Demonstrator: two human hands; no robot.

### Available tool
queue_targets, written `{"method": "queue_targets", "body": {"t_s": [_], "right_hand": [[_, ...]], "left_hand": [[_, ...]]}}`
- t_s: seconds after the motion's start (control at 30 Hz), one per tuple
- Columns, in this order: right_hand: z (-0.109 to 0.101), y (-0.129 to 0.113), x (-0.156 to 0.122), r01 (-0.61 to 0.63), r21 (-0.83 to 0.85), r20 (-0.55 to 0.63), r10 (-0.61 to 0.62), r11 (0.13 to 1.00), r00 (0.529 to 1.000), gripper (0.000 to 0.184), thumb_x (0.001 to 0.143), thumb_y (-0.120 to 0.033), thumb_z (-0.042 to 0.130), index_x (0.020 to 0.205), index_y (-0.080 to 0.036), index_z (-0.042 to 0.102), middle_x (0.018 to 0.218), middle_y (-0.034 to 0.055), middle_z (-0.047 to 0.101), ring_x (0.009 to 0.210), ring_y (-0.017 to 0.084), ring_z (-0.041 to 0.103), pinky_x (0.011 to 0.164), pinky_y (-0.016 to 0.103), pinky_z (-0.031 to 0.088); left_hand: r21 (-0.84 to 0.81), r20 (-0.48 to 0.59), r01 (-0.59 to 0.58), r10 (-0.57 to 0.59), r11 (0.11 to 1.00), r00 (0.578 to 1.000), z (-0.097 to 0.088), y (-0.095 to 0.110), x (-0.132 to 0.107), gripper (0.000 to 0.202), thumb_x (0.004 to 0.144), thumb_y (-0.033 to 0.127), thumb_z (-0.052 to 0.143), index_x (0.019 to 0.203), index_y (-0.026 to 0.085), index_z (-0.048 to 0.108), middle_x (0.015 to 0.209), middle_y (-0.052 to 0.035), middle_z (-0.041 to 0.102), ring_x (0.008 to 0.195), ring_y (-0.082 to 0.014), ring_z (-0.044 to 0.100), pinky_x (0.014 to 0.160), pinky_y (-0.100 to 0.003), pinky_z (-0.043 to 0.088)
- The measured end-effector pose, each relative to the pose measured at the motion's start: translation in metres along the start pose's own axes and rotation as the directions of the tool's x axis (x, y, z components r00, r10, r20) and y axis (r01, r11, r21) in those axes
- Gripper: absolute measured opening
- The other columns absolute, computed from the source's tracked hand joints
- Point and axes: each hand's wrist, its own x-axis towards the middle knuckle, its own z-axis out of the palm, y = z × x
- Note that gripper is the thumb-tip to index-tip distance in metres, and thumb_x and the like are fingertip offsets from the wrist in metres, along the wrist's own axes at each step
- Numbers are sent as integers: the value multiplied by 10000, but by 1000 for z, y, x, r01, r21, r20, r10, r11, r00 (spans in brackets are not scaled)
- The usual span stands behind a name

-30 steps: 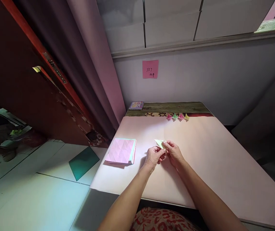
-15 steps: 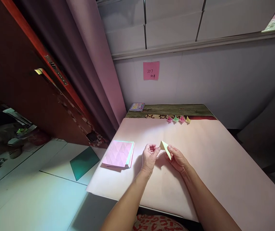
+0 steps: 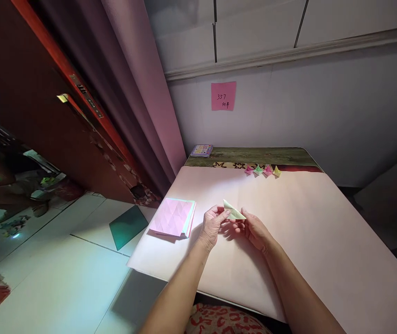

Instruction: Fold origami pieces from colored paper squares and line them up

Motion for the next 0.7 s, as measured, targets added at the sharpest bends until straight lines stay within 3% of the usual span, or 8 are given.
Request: {"method": "queue_targets", "body": {"t_s": [0.1, 0.23, 0.33, 0.43, 0.57, 0.7], "right_hand": [[-3, -4, -1, 110, -3, -66, -110, 994, 992, 583, 845, -714, 498, 892, -177, 721, 819, 76, 697, 649, 161, 624, 576, 271, 517], [-3, -2, -2, 260, -247, -86, -288, 933, 954, 470, 742, -586, 724, 977, -180, 695, 811, 45, 672, 657, 153, 599, 591, 263, 503], [-2, 2, -3, 407, -485, -74, -500, 774, 863, 426, 723, -486, 767, 1040, -217, 672, 979, 67, 677, 755, 182, 620, 664, 309, 536], [-1, 5, -1, 488, -644, -4, -641, 589, 768, 268, 785, -433, 710, 973, -242, 701, 1078, 82, 656, 871, 209, 631, 735, 345, 548], [-2, 8, 0, 490, -749, 55, -694, 447, 718, 181, 828, -398, 653, 930, -271, 732, 1064, 78, 660, 942, 229, 627, 780, 365, 538], [-3, 9, 1, 489, -761, 39, -723, 426, 690, 179, 839, -367, 635, 964, -257, 701, 1005, 65, 676, 856, 206, 632, 794, 364, 528]], "left_hand": [[17, -63, 37, -36, 999, 997, -2, 1, -1, 435, 624, 422, 842, 855, 124, 625, 748, -29, 654, 581, -128, 644, 487, -210, 485], [16, -107, 44, -42, 999, 993, 0, -1, -3, 466, 601, 433, 853, 845, 125, 602, 757, -35, 656, 571, -135, 657, 456, -201, 488], [16, -111, 56, -53, 998, 992, -1, -5, -4, 464, 606, 435, 849, 851, 132, 598, 741, -38, 670, 569, -142, 667, 482, -214, 510], [44, -122, 88, -82, 995, 989, -3, -10, -4, 443, 653, 444, 819, 893, 141, 602, 738, -51, 693, 564, -146, 679, 457, -190, 465], [69, -138, 124, -114, 990, 984, -3, -12, -5, 427, 679, 415, 804, 948, 148, 606, 733, -58, 707, 561, -148, 689, 463, -178, 445], [51, -130, 98, -90, 994, 987, 1, -11, -6, 469, 639, 396, 833, 968, 144, 613, 765, -66, 721, 623, -173, 710, 520, -215, 509]]}}
